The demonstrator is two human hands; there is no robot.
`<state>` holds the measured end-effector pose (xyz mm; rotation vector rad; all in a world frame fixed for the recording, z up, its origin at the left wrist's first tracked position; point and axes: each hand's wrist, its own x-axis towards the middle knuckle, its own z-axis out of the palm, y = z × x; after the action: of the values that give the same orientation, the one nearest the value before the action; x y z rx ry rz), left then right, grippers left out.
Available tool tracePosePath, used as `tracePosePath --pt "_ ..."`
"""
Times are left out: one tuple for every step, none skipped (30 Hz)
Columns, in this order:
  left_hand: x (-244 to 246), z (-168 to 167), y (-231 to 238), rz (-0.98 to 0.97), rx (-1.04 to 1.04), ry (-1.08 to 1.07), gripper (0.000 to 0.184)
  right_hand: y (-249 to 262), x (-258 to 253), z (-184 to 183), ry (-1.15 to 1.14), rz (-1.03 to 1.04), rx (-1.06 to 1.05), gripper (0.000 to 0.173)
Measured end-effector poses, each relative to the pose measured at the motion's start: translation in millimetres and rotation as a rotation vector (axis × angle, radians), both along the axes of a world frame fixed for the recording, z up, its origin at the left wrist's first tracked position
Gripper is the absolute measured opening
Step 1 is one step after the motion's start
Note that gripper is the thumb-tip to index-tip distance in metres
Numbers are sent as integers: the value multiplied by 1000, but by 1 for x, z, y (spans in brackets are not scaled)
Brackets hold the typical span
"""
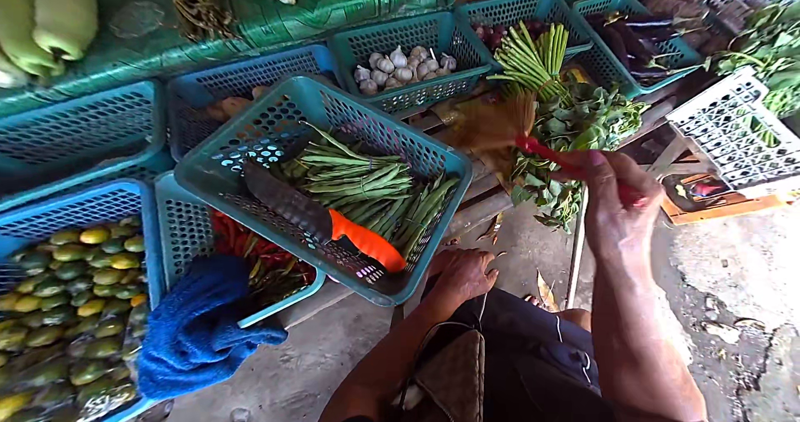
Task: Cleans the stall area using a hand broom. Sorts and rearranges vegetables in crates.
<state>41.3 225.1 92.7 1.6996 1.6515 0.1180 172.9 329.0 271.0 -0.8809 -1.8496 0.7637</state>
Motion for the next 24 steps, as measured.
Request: tracePosePath --pt "1 0 1 -4 -4 2 47 5 -8 -8 69 79 -2 29" --pt "1 0 1 -7 -7 5 47 10 -19 -21 132 155 -50 28" --pt "1 0 1 -7 -7 5 47 15 -32 -38 183 219 -132 28" --pt "0 0 0 -7 -6 5 47 20 -45 -57 217 285 -237 28" --pt "0 -2 -1 -5 -4 2 47 27 -57 -78 231 341 -337 28" --pt "0 -3 -3 2 5 -2 46 35 -66 -98 208 375 -404 27" --pt "-2 -5 -4 11 18 -7 46 44 -73 -114 149 381 -429 26" --pt "-3 -5 -4 12 18 -9 46 52 -78 -125 52 340 -373 23" --pt "-3 -5 -4 10 14 -6 47 58 -78 -131 -60 280 -267 22" --pt "-4 -5 -3 9 10 1 47 62 -76 -134 -159 237 -142 23" --pt "-5 -5 -3 16 9 7 47 63 -75 -132 -224 209 -20 24" --pt "-6 -4 -1 23 5 8 47 61 -76 -128 -232 199 70 23" --pt "-6 -3 1 24 -4 9 48 56 -77 -123 -202 210 125 21" --pt "-6 0 3 19 -19 12 48 51 -78 -118 -152 244 150 19" --pt "-4 1 4 11 -30 16 49 48 -79 -114 -101 300 145 19" --pt "-4 2 4 5 -36 13 49 47 -80 -112 -67 361 113 20" --pt "-3 2 5 4 -37 5 49 50 -80 -112 -56 395 80 21" --pt "-3 1 5 4 -39 -2 49 55 -79 -113 -66 380 46 21" --pt "-3 1 4 3 -42 -3 49 61 -76 -114 -102 308 1 22" --pt "-3 1 3 4 -48 1 49 65 -70 -112 -165 200 -60 23" --pt "-3 0 2 6 -49 12 49 69 -63 -105 -252 92 -124 26" --pt "-4 1 2 8 -47 24 49 70 -54 -94 -365 13 -174 29" --pt "-4 0 1 14 -39 26 49 66 -45 -76 -497 -33 -197 31" --pt "-4 -1 1 20 -34 18 49 58 -38 -53 -639 -43 -198 31"
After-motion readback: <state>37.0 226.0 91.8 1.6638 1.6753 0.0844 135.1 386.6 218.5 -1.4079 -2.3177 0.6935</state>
